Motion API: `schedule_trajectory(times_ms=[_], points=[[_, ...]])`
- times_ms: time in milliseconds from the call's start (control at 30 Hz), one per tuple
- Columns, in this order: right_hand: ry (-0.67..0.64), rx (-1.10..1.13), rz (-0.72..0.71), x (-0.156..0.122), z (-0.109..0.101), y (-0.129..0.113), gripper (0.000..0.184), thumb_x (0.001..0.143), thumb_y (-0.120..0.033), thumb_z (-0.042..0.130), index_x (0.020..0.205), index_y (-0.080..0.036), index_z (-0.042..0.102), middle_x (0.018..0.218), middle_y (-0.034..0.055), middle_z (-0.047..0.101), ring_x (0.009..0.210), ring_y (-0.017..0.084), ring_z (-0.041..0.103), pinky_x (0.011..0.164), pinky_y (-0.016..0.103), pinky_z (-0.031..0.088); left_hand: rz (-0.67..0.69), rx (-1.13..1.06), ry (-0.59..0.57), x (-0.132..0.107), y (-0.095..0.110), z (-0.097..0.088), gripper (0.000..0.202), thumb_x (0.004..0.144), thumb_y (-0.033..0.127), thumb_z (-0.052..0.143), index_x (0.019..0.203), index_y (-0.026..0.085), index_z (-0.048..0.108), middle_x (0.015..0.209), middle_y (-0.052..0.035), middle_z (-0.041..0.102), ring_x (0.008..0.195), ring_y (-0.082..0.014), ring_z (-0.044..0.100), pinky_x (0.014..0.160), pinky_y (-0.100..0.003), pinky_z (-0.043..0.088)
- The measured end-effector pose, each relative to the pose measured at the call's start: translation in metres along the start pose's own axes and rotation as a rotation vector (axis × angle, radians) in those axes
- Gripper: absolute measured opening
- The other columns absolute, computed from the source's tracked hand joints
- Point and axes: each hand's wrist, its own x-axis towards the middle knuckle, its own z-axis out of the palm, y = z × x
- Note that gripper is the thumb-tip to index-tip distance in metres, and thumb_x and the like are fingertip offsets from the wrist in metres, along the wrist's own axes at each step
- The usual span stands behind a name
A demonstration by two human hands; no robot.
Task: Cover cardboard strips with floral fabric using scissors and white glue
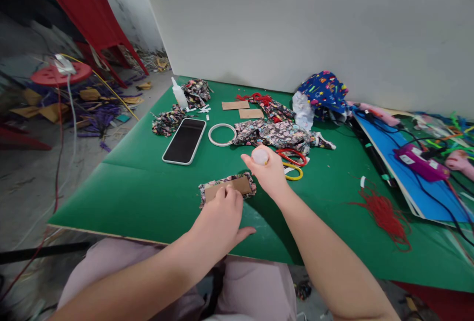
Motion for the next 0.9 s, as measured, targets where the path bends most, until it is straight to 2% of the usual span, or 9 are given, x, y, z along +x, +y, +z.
schedule_trajectory(times_ms=[133,267,433,700,900], points=[[0.007,0.251,0.135,0.002,0.0016,-0.0011,0.026,0.061,-0.034,0.068,0.061,-0.02,0.046,0.04,-0.0092,0.042,0.036,0.007,0.039,0.05,0.027,0.048,-0.003,0.005,0.014,-0.0003,0.0014,0.0003,0.081,0.066,0.062,0.055,0.117,-0.001,0.047,0.115,-0.0275,0.049,0.097,-0.0337,0.05,0.068,-0.035,0.047],[0.0,0.435,0.199,0.0034,0.0012,-0.0046,0.026,0.062,-0.032,0.068,0.06,-0.019,0.045,0.038,-0.0098,0.042,0.035,0.005,0.037,0.05,0.025,0.048,-0.009,-0.016,-0.004,0.0002,0.0012,-0.0002,0.076,0.066,0.061,0.055,0.114,0.002,0.049,0.115,-0.0262,0.05,0.097,-0.0327,0.05,0.067,-0.035,0.048],[-0.056,0.544,0.259,0.0055,-0.0023,-0.0015,0.028,0.067,-0.034,0.065,0.061,-0.019,0.042,0.042,-0.0104,0.04,0.037,0.004,0.037,0.051,0.023,0.048,-0.011,-0.036,0.008,0.0,0.0009,-0.0007,0.073,0.067,0.06,0.056,0.109,0.002,0.052,0.11,-0.0253,0.052,0.094,-0.0319,0.051,0.067,-0.036,0.048],[-0.151,0.729,0.37,0.0067,-0.003,-0.002,0.032,0.067,-0.038,0.065,0.059,-0.019,0.04,0.043,-0.0092,0.041,0.04,0.005,0.039,0.053,0.022,0.048,-0.008,-0.037,-0.009,-0.0003,0.0014,-0.0003,0.074,0.067,0.06,0.055,0.112,0.002,0.05,0.114,-0.0259,0.05,0.096,-0.0325,0.05,0.068,-0.036,0.048],[-0.242,0.833,0.391,0.0062,-0.0025,-0.0013,0.026,0.071,-0.043,0.06,0.065,-0.02,0.049,0.046,-0.0067,0.046,0.044,0.007,0.044,0.057,0.023,0.048,-0.012,-0.039,-0.014,0.0008,0.0015,-0.0005,0.075,0.067,0.06,0.055,0.113,0.001,0.05,0.113,-0.0261,0.05,0.095,-0.033,0.05,0.067,-0.037,0.049]])
